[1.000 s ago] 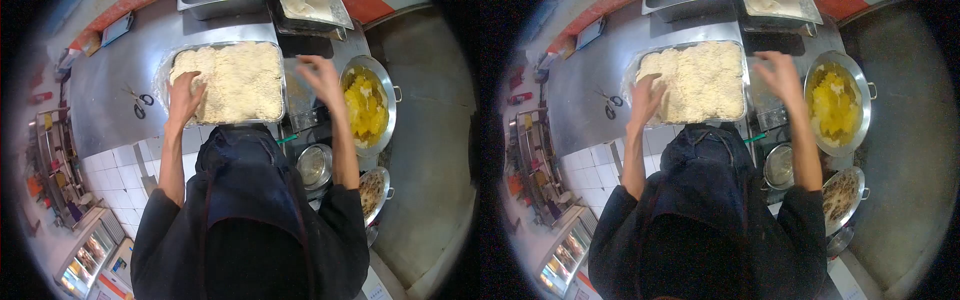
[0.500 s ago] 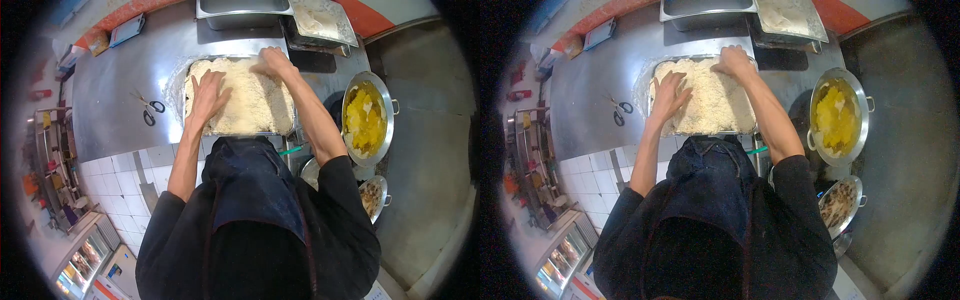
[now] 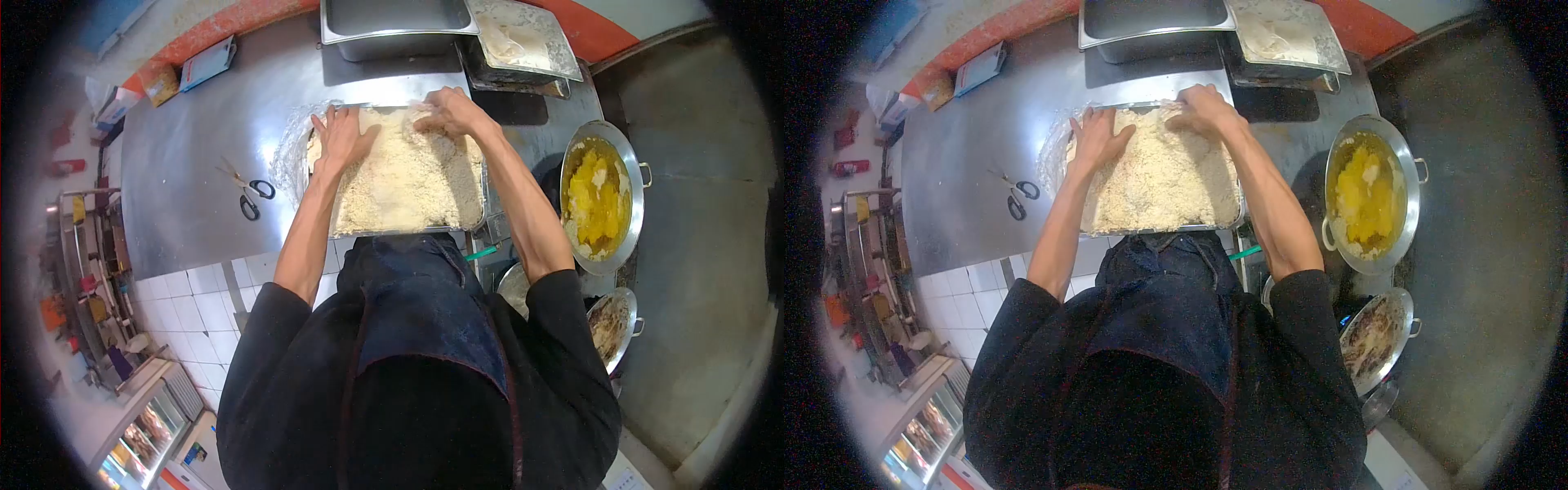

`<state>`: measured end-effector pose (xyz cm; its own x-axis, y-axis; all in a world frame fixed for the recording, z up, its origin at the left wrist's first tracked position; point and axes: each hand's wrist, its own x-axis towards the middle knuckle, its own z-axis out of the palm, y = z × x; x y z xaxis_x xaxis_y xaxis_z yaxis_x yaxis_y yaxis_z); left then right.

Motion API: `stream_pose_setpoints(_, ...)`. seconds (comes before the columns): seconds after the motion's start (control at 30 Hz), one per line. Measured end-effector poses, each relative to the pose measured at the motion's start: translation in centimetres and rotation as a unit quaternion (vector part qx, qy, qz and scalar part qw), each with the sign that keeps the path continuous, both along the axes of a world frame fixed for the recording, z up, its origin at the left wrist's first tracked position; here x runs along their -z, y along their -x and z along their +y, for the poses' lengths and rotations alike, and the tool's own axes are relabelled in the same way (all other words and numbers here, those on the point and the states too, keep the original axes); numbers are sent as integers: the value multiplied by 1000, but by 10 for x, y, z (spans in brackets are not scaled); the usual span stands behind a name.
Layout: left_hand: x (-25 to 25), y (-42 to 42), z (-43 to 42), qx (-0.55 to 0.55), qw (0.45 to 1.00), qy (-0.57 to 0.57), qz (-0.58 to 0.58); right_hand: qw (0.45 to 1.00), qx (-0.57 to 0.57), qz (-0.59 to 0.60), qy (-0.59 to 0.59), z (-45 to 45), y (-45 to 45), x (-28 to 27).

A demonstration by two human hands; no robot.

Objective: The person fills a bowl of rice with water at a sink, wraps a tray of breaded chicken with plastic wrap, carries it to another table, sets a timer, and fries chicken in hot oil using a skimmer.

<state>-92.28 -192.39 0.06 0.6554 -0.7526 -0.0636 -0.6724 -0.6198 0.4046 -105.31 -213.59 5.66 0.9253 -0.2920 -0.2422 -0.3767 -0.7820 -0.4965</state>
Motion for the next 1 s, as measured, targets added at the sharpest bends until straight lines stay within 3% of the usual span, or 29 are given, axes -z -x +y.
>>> stream_pose_setpoints(0.03,-1,2,-3,-14,1000,3,-2,1000,7,1,0,4,6,-6)
stream_pose_setpoints(0.1,0,4,-8,-21,1000,6,-3,987,-54,-142,60,13,17,-20)
stream_pose_setpoints(0.17,3,-2,-9,-40,999,-12,5,985,-34,-168,38,27,28,-47)
stream_pose_setpoints(0.23,-1,-9,-10,-32,999,-35,17,993,73,-93,-23,42,41,-76)
stream_pose_setpoints(0.37,16,-23,-9,-20,1000,8,4,973,199,-112,-34,29,84,-70)
stream_pose_setpoints(0.43,17,-24,-8,-11,1000,14,3,898,324,-248,-167,16,119,-72)
stream_pose_setpoints(0.57,-1,-24,-12,-31,999,-5,26,800,486,-300,-183,-57,219,-66)
stream_pose_setpoints(0.63,-4,-25,-11,-40,999,-14,25,765,541,-333,-105,-111,280,-41)
stream_pose_setpoints(0.67,-3,-29,-10,-33,998,-2,49,735,611,-281,-82,-128,304,-46)
stream_pose_setpoints(0.73,-5,-28,-7,-18,998,13,55,666,682,-302,-12,-184,363,-3)
stream_pose_setpoints(0.8,-17,-22,-2,-14,995,38,91,606,722,-333,3,-239,416,51)
stream_pose_setpoints(0.83,-23,-19,1,-7,990,63,126,579,759,-300,-1,-245,422,51)
stream_pose_setpoints(0.87,-24,-18,3,-8,995,40,88,551,792,-265,-4,-251,427,52)
stream_pose_setpoints(0.93,-20,-27,12,-2,991,60,116,541,793,-279,-31,-292,469,109)
stream_pose_setpoints(0.97,-18,-29,17,18,986,84,143,552,787,-275,-39,-298,467,112)
stream_pose_setpoints(1.0,-22,-24,18,17,991,74,107,518,788,-318,-98,-298,466,114)
